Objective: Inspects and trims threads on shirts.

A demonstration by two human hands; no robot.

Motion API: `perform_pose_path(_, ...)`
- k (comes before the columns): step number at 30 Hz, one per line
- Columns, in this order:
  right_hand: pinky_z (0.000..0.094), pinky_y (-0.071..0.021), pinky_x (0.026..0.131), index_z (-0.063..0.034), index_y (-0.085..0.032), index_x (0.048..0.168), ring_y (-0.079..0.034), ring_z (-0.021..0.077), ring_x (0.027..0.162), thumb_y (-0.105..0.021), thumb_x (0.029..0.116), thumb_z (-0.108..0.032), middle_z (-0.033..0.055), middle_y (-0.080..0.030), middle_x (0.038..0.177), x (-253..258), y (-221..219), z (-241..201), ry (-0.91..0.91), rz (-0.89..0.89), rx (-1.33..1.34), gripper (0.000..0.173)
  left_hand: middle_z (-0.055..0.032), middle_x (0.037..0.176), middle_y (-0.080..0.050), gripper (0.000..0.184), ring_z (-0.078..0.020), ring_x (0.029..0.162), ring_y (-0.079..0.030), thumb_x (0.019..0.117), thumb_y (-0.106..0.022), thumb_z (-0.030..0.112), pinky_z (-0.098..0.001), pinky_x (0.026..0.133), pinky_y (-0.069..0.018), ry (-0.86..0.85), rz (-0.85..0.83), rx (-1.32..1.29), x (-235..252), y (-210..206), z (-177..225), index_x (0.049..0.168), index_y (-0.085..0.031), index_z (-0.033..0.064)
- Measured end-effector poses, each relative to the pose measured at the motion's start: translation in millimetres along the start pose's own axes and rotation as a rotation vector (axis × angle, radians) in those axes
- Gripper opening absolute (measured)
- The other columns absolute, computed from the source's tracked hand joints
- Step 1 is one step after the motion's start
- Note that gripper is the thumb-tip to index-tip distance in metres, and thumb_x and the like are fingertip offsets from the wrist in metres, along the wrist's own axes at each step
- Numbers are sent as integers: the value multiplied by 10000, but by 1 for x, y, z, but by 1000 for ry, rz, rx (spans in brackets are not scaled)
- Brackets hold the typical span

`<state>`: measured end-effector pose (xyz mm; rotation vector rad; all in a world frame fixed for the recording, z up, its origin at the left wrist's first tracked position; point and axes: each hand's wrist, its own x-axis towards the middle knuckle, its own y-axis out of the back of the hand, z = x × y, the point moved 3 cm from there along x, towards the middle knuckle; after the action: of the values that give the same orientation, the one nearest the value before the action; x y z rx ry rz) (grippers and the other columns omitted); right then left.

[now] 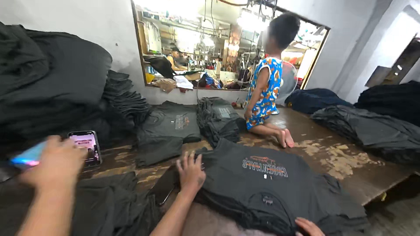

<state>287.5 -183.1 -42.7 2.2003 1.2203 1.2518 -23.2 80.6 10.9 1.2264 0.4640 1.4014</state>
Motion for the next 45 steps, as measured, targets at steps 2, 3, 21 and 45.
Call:
perform_pose_path(2, 576, -468, 1057, 165, -685, 1136, -639, 510, 1153, -608, 950, -102, 349, -673, 1187, 12, 13, 8, -19, -16, -9, 334, -227, 1455, -553, 459, -435, 1396, -463, 923, -596, 47, -630, 1137, -319, -132, -144, -75, -7, -5, 24, 1382, -624, 41)
perform_pose_path(3, 576, -466, 1060, 161, -681, 1152, -627, 516, 1168, -620, 945, -89, 356, -662, 1199, 20, 18, 15, -41, -7, -45, 331, -180, 1487, -538, 459, -392, 1424, -439, 969, -549, 76, -597, 1160, -308, -105, -293, -95, -8, -11, 31, 1427, -589, 79)
perform_pose_path(21, 625, -276, 1172, 4, -682, 1280, -519, 460, 1341, -442, 1081, -145, 264, -616, 1369, 119, 9, 137, -265, -179, -374, 346, -282, 1482, -491, 816, -480, 1357, -482, 919, -704, 432, -669, 1060, -396, 428, -522, 150, -16, 45, -85, 1576, -362, 90)
perform_pose_path(45, 654, -325, 1118, 81, -735, 1071, -622, 510, 1171, -459, 1044, -198, 306, -700, 1153, 105, 5, 161, -116, 165, -232, 393, -275, 1416, -567, 476, -407, 1313, -561, 1087, -460, 228, -564, 1111, -411, 266, 71, -189, -8, 26, -13, 1486, -469, -31)
